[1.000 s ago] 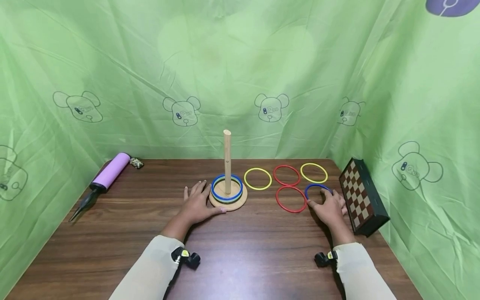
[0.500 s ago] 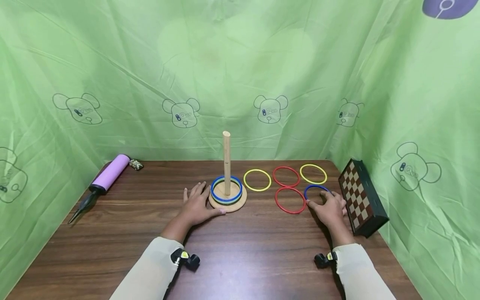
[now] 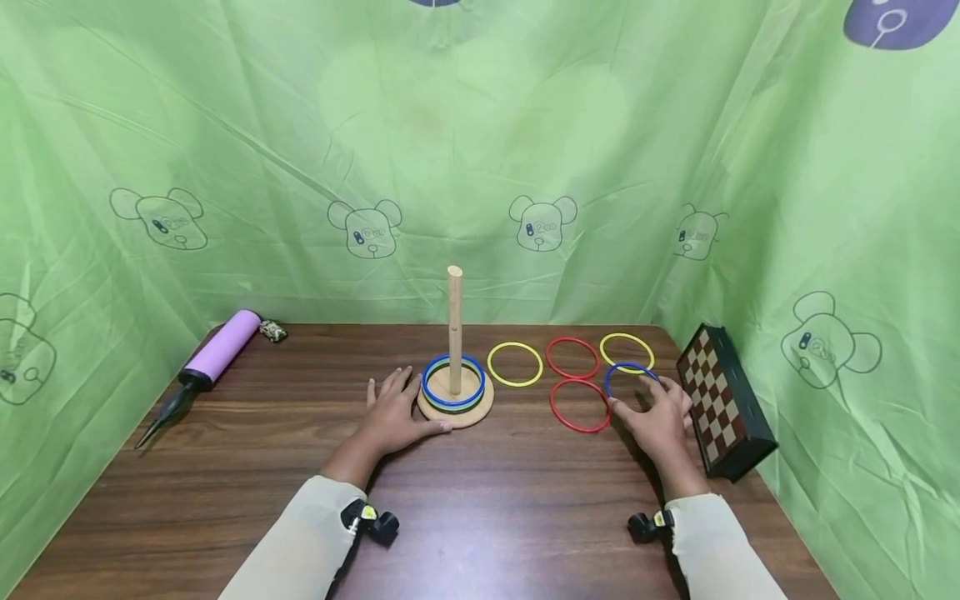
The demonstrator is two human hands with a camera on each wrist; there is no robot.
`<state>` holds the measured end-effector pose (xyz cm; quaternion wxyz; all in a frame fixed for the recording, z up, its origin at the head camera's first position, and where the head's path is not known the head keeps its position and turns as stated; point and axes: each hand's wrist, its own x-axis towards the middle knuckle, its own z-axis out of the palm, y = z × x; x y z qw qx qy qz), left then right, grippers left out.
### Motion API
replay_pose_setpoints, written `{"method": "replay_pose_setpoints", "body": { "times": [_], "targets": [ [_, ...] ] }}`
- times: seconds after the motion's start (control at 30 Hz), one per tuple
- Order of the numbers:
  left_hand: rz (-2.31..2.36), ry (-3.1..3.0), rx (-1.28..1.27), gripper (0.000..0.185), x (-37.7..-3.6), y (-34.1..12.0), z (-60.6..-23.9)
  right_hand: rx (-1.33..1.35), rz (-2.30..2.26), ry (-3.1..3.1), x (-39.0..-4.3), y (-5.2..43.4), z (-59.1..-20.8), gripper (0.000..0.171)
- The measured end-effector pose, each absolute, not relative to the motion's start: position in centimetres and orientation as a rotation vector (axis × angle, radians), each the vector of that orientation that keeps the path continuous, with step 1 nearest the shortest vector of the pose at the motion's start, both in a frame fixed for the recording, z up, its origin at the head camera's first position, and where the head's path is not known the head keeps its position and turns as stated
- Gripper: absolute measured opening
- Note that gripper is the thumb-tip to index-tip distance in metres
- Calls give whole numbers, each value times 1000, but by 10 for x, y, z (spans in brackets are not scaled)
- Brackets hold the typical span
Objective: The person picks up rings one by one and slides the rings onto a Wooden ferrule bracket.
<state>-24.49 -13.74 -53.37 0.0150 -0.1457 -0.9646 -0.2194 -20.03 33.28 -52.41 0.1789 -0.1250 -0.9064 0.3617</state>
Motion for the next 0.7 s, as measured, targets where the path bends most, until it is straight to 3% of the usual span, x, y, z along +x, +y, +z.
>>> {"method": "replay_pose_setpoints", "body": {
  "times": [0.33,0.7],
  "targets": [
    [-692,-3000,-449,122,-244,-139,-537,-109,979,-2604,-199,323,-523,79],
    [-696,-2994,-462,123,-244,-137,-535,-54,967,-2583,-206,309,-515,78]
  ]
}}
